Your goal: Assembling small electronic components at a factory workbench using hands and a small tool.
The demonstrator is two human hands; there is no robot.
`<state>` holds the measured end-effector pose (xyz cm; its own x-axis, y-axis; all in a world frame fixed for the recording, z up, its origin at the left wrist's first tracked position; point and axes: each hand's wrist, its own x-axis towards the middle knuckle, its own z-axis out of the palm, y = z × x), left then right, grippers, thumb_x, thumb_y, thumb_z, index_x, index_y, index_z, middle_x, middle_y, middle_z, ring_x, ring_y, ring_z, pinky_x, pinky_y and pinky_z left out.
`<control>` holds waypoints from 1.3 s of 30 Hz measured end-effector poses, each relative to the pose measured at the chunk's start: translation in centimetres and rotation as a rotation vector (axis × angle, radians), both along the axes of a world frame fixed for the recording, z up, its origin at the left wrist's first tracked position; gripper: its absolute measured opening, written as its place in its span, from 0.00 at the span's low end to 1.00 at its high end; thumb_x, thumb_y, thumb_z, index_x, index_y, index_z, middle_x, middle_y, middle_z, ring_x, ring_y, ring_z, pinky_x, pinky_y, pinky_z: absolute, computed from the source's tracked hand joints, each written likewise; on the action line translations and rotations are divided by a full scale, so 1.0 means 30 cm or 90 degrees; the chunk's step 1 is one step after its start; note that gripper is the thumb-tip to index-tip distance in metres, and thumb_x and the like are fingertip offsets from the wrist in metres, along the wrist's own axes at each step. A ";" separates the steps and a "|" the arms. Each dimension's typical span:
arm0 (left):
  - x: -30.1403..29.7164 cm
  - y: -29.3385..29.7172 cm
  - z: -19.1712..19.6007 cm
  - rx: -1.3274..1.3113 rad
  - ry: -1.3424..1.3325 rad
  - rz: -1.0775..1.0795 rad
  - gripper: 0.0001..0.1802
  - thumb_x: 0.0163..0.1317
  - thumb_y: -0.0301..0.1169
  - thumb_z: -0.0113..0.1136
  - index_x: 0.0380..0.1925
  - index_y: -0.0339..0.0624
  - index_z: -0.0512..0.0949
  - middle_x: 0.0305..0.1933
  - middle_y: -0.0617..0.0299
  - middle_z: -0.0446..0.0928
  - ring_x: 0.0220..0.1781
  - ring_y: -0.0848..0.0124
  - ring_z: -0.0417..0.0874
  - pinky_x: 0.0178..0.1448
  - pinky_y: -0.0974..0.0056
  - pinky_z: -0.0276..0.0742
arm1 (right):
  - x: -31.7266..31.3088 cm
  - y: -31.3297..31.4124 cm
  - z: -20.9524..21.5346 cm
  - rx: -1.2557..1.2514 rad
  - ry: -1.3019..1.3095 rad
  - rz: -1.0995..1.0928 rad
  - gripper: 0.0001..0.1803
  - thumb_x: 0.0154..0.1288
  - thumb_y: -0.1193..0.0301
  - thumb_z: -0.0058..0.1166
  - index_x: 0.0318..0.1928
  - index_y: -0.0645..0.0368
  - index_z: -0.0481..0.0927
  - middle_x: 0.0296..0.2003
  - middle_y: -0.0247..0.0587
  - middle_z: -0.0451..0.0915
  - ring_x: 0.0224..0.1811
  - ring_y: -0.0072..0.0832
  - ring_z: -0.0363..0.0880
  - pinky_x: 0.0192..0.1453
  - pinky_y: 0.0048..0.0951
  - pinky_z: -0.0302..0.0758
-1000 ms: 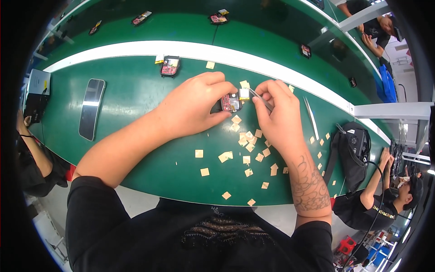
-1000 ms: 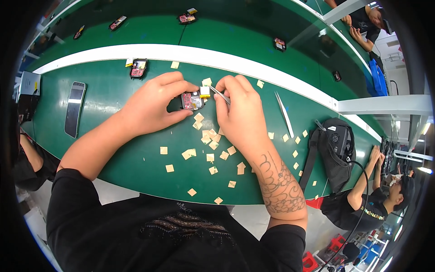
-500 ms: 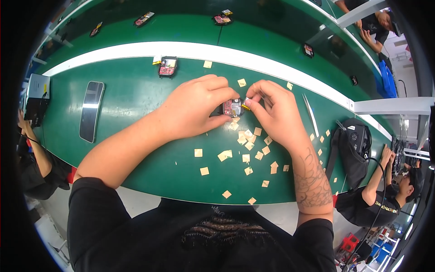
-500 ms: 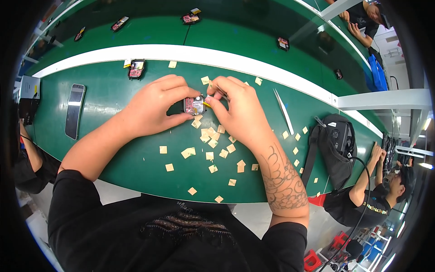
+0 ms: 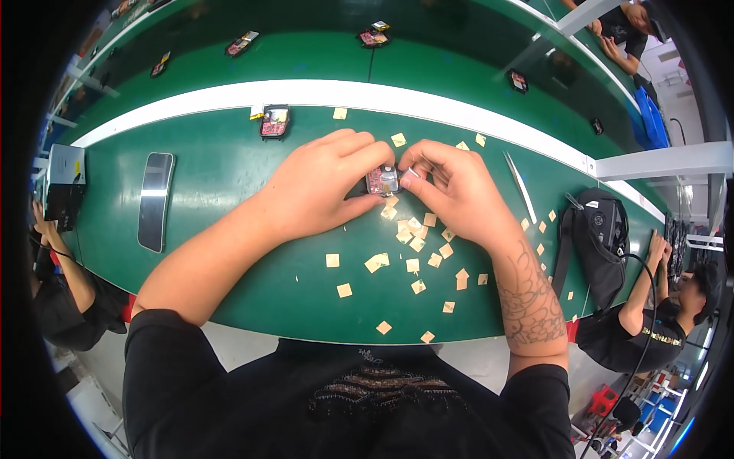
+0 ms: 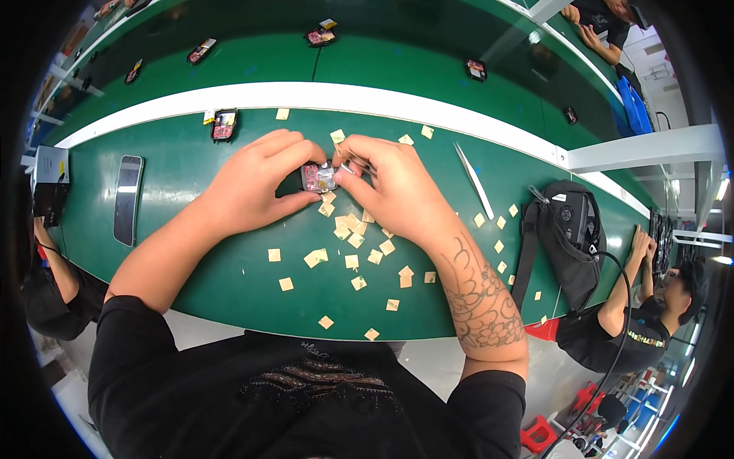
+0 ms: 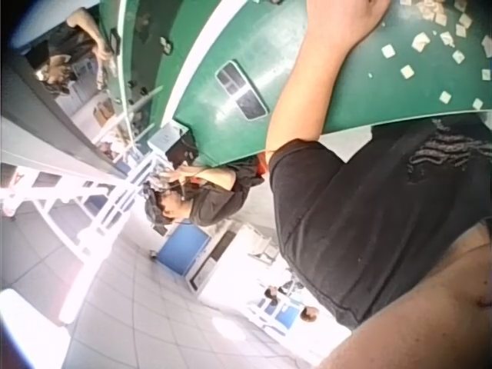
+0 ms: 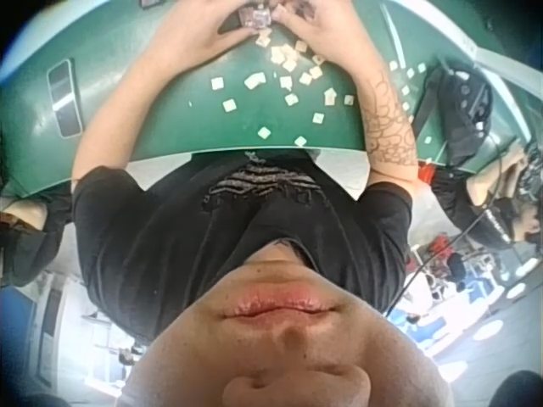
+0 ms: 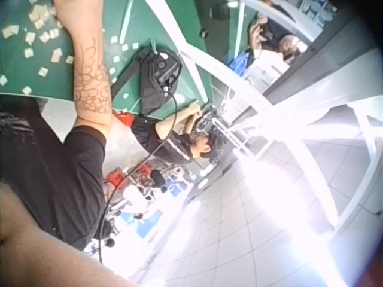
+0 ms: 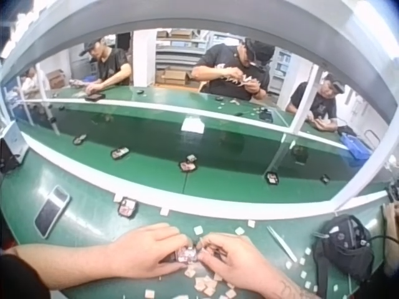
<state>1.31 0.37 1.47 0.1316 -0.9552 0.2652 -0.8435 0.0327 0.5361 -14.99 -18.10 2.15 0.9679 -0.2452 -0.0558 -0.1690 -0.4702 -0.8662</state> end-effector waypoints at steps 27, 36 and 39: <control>0.020 -0.008 -0.018 -0.036 -0.047 -0.070 0.15 0.53 0.24 0.78 0.42 0.46 0.88 0.41 0.62 0.80 0.45 0.60 0.84 0.48 0.55 0.82 | -0.004 -0.032 0.034 -0.021 -0.014 0.005 0.11 0.68 0.78 0.66 0.50 0.65 0.87 0.39 0.46 0.89 0.39 0.36 0.88 0.48 0.35 0.83; 0.011 -0.001 -0.019 -0.057 -0.068 -0.066 0.13 0.54 0.26 0.78 0.40 0.45 0.87 0.41 0.62 0.79 0.44 0.60 0.83 0.48 0.55 0.82 | -0.007 -0.009 0.039 -0.091 -0.056 0.037 0.13 0.67 0.82 0.67 0.52 0.66 0.86 0.38 0.37 0.86 0.29 0.17 0.73 0.33 0.25 0.70; 0.013 0.001 -0.023 -0.076 -0.077 -0.070 0.14 0.54 0.27 0.78 0.40 0.45 0.86 0.40 0.62 0.78 0.44 0.59 0.83 0.48 0.55 0.82 | -0.002 0.007 0.047 -0.105 -0.042 0.038 0.10 0.68 0.79 0.64 0.49 0.65 0.86 0.40 0.47 0.88 0.41 0.43 0.89 0.49 0.39 0.85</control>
<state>1.71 0.39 0.79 -0.0114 -0.9230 0.3847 -0.8896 0.1850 0.4176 -15.04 -17.88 3.55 0.9811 -0.1883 0.0452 -0.0817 -0.6142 -0.7849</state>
